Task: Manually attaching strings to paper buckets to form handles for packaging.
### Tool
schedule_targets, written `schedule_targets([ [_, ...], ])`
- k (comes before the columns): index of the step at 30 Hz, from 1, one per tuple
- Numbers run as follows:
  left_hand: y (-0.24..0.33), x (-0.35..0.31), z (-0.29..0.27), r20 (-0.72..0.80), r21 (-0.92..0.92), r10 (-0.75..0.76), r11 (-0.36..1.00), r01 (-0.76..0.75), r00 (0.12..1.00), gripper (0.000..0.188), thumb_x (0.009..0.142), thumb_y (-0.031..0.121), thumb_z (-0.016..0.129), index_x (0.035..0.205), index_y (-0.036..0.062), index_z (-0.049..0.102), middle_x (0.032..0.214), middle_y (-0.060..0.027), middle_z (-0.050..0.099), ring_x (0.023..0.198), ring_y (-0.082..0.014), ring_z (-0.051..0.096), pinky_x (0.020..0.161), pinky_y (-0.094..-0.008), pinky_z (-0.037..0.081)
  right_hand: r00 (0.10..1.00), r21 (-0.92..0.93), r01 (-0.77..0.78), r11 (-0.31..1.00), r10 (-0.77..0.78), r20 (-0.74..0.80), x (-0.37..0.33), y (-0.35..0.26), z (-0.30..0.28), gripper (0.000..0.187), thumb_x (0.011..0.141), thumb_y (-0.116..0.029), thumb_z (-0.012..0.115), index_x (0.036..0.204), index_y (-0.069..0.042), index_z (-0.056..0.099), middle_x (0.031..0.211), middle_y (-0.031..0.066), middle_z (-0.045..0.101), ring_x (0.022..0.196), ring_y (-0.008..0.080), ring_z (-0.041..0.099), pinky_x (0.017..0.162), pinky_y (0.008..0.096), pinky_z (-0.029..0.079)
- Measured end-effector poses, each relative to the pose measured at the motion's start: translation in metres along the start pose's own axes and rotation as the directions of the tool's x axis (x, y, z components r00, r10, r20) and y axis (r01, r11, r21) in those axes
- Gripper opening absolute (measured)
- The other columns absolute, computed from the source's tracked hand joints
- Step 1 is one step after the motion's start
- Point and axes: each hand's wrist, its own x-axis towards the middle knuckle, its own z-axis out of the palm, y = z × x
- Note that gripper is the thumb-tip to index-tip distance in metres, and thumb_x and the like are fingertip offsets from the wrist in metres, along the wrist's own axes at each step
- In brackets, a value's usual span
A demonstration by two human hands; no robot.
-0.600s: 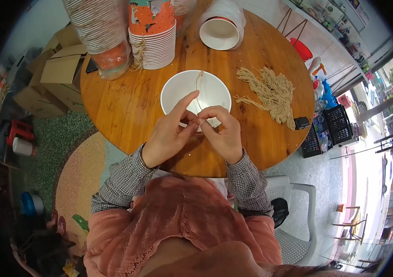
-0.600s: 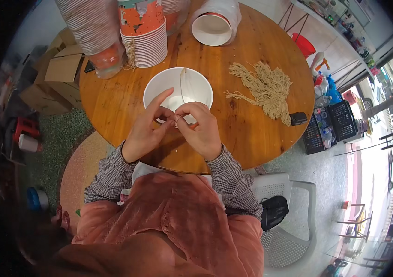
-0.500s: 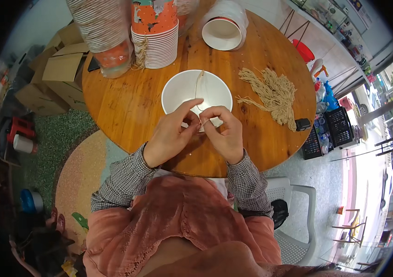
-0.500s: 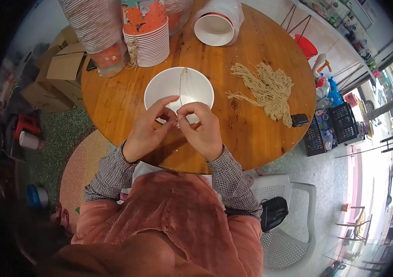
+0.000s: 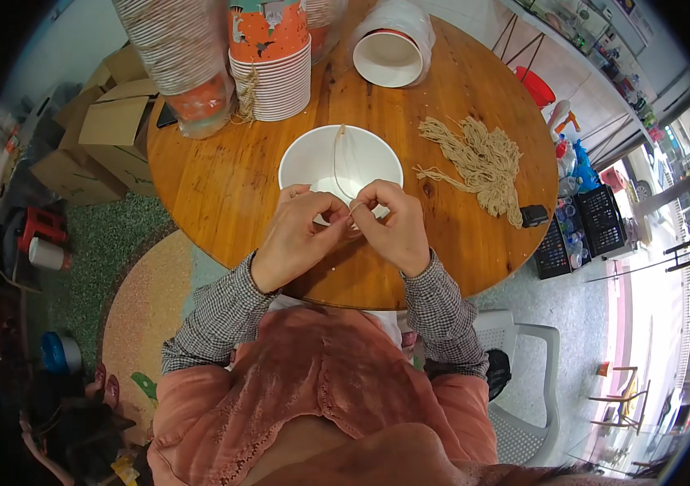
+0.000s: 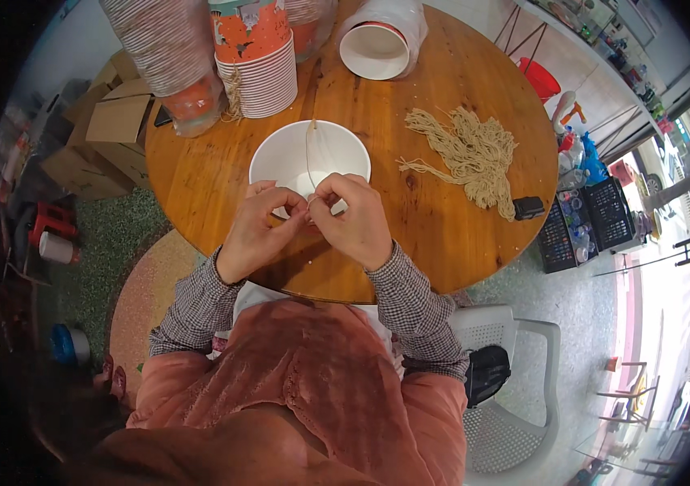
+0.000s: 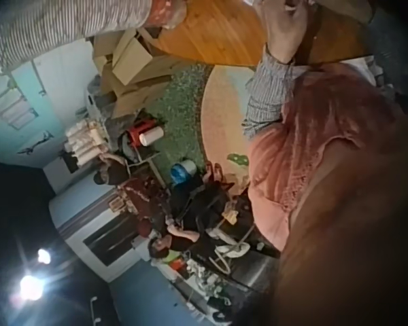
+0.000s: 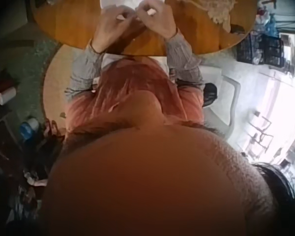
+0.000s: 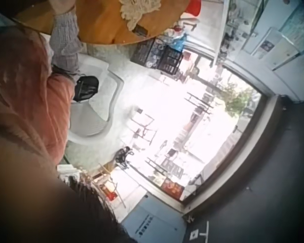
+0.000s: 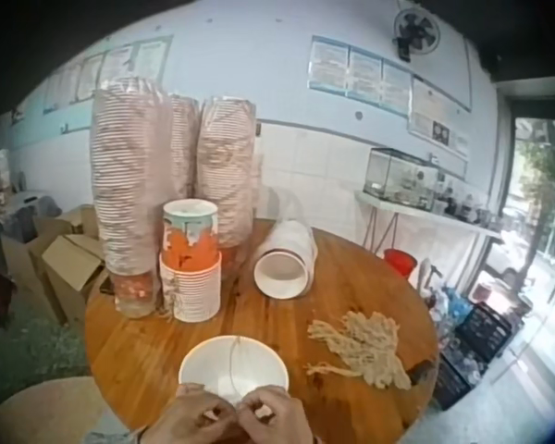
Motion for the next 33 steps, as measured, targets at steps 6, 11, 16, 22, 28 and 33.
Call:
schedule_targets([
  [6,0.0,0.001,-0.002,0.063,-0.184,-0.05,0.981,0.061,0.997,0.01,0.086,0.014,0.065,0.082,0.0044,0.065,0.075,-0.0037,0.065,0.066,-0.0181,0.061,0.09,-0.0299,0.039,0.997,0.22,0.026,0.975,-0.041,0.062,0.008,0.005,-0.021,0.023,0.085,0.006,0.052,0.107,0.004,0.057,0.107,0.009,0.061,0.092,0.0142,0.064,0.084,0.0253,0.047],
  [11,0.001,0.0,-0.003,0.095,-0.247,-0.104,0.961,0.124,0.99,0.01,0.087,0.014,0.064,0.084,0.004,0.065,0.078,-0.0047,0.065,0.07,-0.0193,0.058,0.093,-0.0307,0.038,0.976,0.124,0.2,0.972,-0.208,0.058,-0.009,0.005,-0.021,0.023,0.081,0.007,0.061,0.102,0.001,0.064,0.109,0.0102,0.062,0.104,0.0191,0.059,0.091,0.0312,0.045],
  [16,0.002,0.0,-0.003,0.111,-0.23,-0.089,0.967,0.112,0.99,0.011,0.088,0.015,0.063,0.086,0.0046,0.064,0.078,-0.0044,0.064,0.072,-0.0199,0.058,0.095,-0.0319,0.036,0.97,0.021,0.238,0.971,-0.239,0.054,-0.008,0.005,-0.018,0.019,0.078,-0.002,0.07,0.097,-0.005,0.069,0.098,0.0056,0.067,0.098,0.0178,0.06,0.102,0.0383,0.036],
  [22,0.003,0.0,-0.003,0.108,-0.254,-0.097,0.96,0.122,0.989,0.011,0.089,0.015,0.063,0.086,0.0048,0.064,0.079,-0.0041,0.065,0.071,-0.0198,0.058,0.096,-0.0323,0.035,0.955,-0.097,0.28,0.955,-0.267,0.13,-0.004,0.019,-0.021,0.01,0.08,-0.003,0.07,0.089,-0.005,0.068,0.088,0.0036,0.065,0.096,0.0193,0.054,0.087,0.029,0.047],
  [28,0.003,0.0,-0.006,0.144,-0.245,-0.091,0.962,0.124,0.985,0.009,0.088,0.014,0.064,0.087,0.0057,0.065,0.08,-0.0044,0.065,0.071,-0.0203,0.06,0.098,-0.0347,0.033,0.958,-0.119,0.285,0.951,-0.281,0.049,-0.005,0.015,-0.016,0.005,0.081,-0.004,0.068,0.085,-0.005,0.066,0.087,0.0025,0.064,0.09,0.018,0.055,0.073,0.0256,0.048],
  [33,0.0,0.0,-0.008,0.173,-0.15,-0.028,0.987,0.055,0.985,0.006,0.083,0.009,0.067,0.086,0.0049,0.064,0.084,-0.0055,0.064,0.087,-0.0211,0.055,0.093,-0.0328,0.035,0.969,0.011,0.242,0.97,-0.241,-0.044,-0.007,0.014,-0.011,0.006,0.082,-0.003,0.066,0.088,-0.006,0.065,0.089,0.0007,0.063,0.082,0.0102,0.054,0.059,0.0209,0.045],
])
